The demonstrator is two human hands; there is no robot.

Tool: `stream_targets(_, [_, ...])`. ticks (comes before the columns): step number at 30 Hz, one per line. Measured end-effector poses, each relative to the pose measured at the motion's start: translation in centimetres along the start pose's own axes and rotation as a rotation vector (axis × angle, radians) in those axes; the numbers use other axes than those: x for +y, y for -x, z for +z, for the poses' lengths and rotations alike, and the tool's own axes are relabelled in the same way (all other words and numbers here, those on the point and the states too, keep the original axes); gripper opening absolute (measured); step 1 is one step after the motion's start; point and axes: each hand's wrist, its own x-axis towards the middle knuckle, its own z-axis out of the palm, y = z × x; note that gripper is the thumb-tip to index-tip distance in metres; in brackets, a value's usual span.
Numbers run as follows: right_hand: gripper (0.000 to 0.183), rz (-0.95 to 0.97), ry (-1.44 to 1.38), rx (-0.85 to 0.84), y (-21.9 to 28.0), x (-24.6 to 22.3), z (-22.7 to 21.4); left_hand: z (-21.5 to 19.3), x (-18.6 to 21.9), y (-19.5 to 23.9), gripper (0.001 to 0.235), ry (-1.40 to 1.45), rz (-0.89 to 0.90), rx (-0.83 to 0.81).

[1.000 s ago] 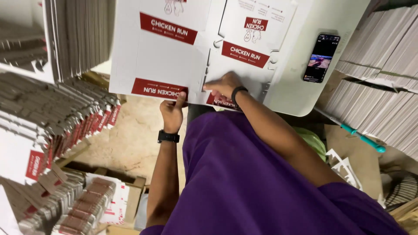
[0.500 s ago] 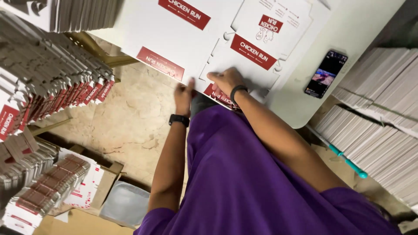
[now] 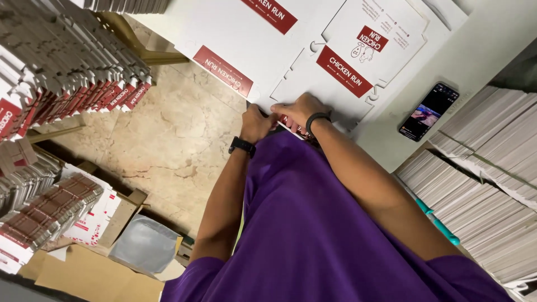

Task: Stripping waste cardboard frames from die-cut sheets and stacking the box blanks for assembly.

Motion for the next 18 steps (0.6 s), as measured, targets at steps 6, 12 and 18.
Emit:
stream_targets(6, [0.063, 0.03, -0.133, 0.045, -1.4, 1.9, 0.3, 0.4, 2.4, 1.0, 0.037, 0.103, -0.077, -0.138])
stream_targets(12, [0.065, 0.013, -0.079, 0.087, -2.2, 1.7, 0.0, 1.2, 3.1, 1.1, 0.032, -0.053, -0.062, 0.022])
stream_targets(18, [0.069, 0.027, 0.013, 0.127, -2.1, 0.8, -0.3, 1.1, 3.2, 1.2, 0.03, -0.36, -0.061, 0.275])
